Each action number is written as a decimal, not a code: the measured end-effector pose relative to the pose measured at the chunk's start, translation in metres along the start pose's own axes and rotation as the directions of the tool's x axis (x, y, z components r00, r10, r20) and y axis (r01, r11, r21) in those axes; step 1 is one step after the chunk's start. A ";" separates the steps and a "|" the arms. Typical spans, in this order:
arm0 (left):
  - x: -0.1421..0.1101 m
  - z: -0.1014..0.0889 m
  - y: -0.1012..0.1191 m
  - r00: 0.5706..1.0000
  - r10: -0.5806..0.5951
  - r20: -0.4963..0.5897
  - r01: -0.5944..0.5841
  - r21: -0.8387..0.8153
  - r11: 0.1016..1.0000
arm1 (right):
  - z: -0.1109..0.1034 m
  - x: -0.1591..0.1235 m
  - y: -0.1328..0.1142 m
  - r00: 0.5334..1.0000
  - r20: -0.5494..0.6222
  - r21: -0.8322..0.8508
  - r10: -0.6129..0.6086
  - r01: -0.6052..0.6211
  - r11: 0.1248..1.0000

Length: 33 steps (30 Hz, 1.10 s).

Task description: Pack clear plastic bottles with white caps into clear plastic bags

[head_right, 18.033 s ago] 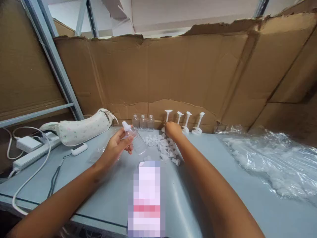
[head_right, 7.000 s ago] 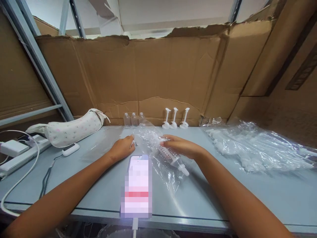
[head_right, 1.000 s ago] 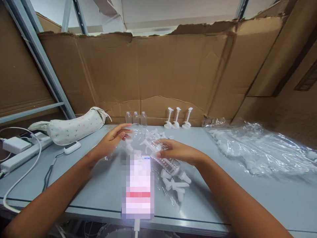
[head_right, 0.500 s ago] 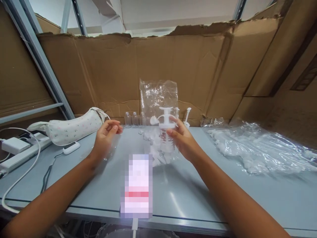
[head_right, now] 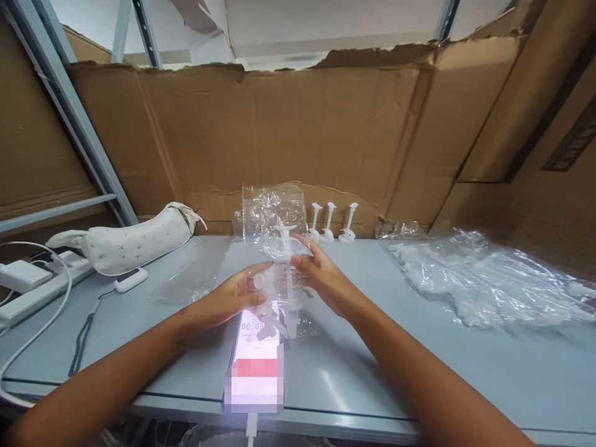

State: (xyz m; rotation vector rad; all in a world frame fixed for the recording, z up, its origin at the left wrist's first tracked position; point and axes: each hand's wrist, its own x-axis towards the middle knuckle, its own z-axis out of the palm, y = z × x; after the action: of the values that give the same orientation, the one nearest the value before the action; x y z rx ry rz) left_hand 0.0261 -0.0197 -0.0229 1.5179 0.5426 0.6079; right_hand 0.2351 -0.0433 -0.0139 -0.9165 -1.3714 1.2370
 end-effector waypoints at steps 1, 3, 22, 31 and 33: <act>-0.001 -0.001 0.000 1.000 -0.007 0.000 0.007 0.008 1.000 | -0.001 0.000 0.000 1.000 -0.030 -0.022 -0.004 0.004 1.000; -0.003 -0.003 0.000 1.000 -0.013 0.018 0.013 0.038 0.999 | -0.004 0.001 -0.002 0.996 -0.090 -0.041 -0.020 0.016 0.999; -0.005 -0.011 0.016 0.939 0.096 -0.330 -0.048 0.153 0.987 | 0.004 -0.003 -0.002 0.961 0.053 0.000 0.273 -0.274 0.962; 0.000 -0.015 0.015 0.901 0.155 -0.404 -0.097 0.161 0.982 | -0.008 0.008 0.008 0.984 -0.047 0.058 0.172 -0.169 0.984; 0.001 -0.018 0.013 0.888 0.190 -0.418 -0.117 0.194 0.974 | -0.006 0.007 0.006 0.981 -0.057 0.065 0.183 -0.179 0.982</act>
State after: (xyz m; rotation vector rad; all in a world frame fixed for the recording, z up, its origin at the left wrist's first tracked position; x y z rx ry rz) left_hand 0.0144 -0.0057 -0.0096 1.5951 0.8342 1.0637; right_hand 0.2396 -0.0344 -0.0186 -1.0480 -1.2160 1.3672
